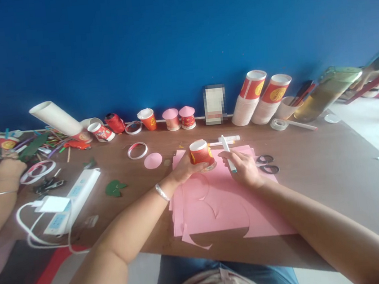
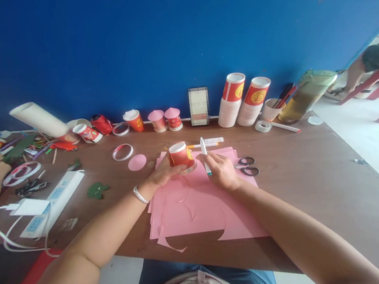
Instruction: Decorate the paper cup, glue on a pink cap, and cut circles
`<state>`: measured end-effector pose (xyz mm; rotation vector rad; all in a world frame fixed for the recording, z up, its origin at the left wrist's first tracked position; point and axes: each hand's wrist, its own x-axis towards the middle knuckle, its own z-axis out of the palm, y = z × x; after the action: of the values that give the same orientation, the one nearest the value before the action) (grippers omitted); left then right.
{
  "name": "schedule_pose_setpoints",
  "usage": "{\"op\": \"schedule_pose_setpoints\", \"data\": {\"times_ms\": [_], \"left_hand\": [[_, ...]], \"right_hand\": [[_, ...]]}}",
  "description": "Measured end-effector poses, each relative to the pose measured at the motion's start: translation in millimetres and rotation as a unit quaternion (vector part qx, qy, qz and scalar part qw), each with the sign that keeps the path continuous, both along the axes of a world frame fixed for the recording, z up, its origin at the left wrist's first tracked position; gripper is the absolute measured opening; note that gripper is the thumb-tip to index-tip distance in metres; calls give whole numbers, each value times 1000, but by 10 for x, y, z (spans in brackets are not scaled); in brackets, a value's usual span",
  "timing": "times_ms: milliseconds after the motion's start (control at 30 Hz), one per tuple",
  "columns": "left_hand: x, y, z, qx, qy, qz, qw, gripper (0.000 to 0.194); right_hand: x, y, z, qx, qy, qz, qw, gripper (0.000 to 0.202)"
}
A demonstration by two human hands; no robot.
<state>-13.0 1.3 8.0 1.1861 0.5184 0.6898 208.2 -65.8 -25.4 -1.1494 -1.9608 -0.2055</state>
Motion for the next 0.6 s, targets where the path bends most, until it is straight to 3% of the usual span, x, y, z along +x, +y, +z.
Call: {"op": "schedule_pose_setpoints", "data": {"times_ms": [233, 600], "left_hand": [[-7, 27, -51, 31, 0, 21, 999, 40], [5, 26, -48, 37, -27, 5, 999, 35]], "right_hand": [[-22, 44, -111, -20, 27, -16, 999, 27], [-68, 55, -114, -35, 12, 12, 999, 30]]}}
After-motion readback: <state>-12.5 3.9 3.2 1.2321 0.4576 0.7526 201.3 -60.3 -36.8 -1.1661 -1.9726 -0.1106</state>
